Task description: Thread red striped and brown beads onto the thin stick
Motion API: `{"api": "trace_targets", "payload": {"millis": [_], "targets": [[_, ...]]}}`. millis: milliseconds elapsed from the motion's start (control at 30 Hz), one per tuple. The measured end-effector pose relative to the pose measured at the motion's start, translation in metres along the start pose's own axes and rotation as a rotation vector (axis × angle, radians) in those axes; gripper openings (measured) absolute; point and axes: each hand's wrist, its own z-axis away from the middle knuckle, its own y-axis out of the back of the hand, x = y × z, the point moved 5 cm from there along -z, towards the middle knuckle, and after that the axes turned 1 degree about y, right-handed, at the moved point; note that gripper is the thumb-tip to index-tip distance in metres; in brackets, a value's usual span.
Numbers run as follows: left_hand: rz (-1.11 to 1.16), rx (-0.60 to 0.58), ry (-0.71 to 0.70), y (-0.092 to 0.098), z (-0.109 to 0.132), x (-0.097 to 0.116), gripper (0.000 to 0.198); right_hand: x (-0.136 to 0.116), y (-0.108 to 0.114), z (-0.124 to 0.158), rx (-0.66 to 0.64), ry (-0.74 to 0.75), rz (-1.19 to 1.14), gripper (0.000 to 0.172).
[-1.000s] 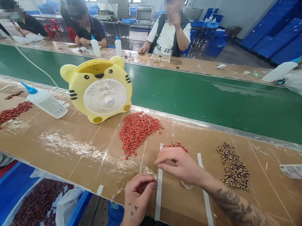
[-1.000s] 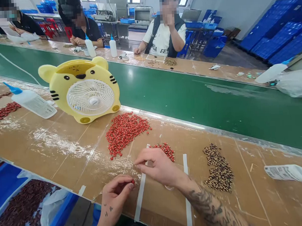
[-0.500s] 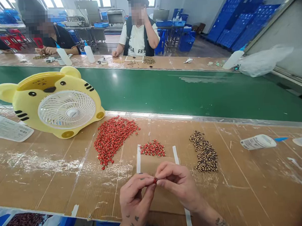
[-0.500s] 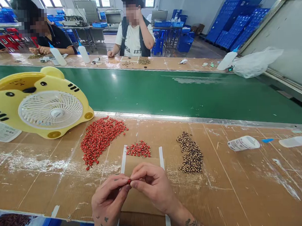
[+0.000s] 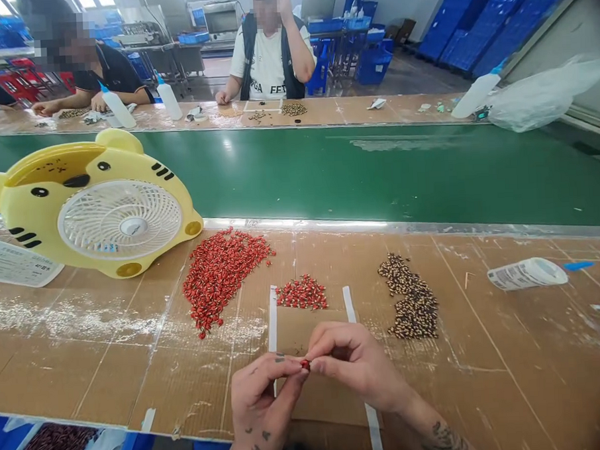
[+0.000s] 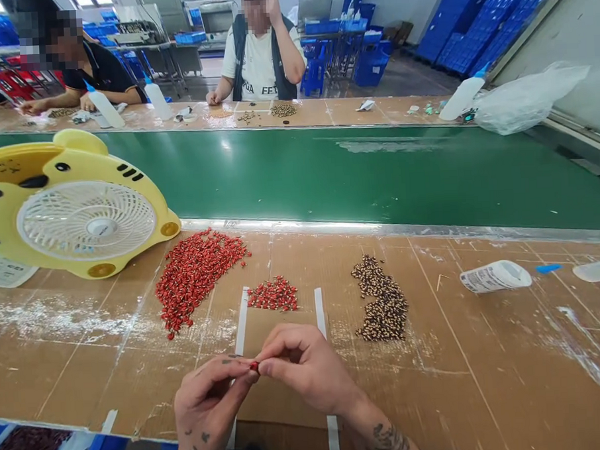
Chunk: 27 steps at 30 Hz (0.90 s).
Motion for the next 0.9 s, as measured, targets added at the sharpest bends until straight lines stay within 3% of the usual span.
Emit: {"api": "trace_targets", "payload": {"millis": [200, 367, 533, 633, 700, 767, 833, 900], "targets": [[-0.014, -0.022, -0.014, -0.003, -0.003, 0.000, 0.010, 0.002, 0.001, 0.002, 0.080, -0.015, 0.014, 0.015], [-0.054, -0.129, -0.019, -0.017, -0.011, 0.000, 0.015, 0.005, 0.005, 0.007, 0.181, -0.021, 0.035, 0.013], [0.050, -0.265, 0.085, -0.031, -0.024, -0.007, 0.036, 0.010, 0.040, 0.003, 0.302, -0.003, 0.019, 0.018], [-0.236, -0.197, -0.047, 0.002, -0.030, -0.015, 0.032, 0.018, 0.076, -0.005, 0.373, -0.057, 0.206, 0.019], [-0.523, -0.036, -0.123, 0.044, -0.031, -0.024, 0.019, 0.026, 0.093, -0.011, 0.348, -0.118, 0.325, 0.020], [-0.779, 0.118, -0.079, 0.091, -0.029, -0.039, 0.025, 0.035, 0.101, -0.016, 0.296, -0.175, 0.461, 0.020], [-0.983, 0.121, 0.021, 0.125, -0.025, -0.055, 0.034, 0.040, 0.100, -0.020, 0.253, -0.192, 0.604, 0.019], [-1.057, 0.060, 0.060, 0.142, -0.021, -0.066, 0.036, 0.042, 0.095, -0.023, 0.238, -0.171, 0.713, 0.019]]}}
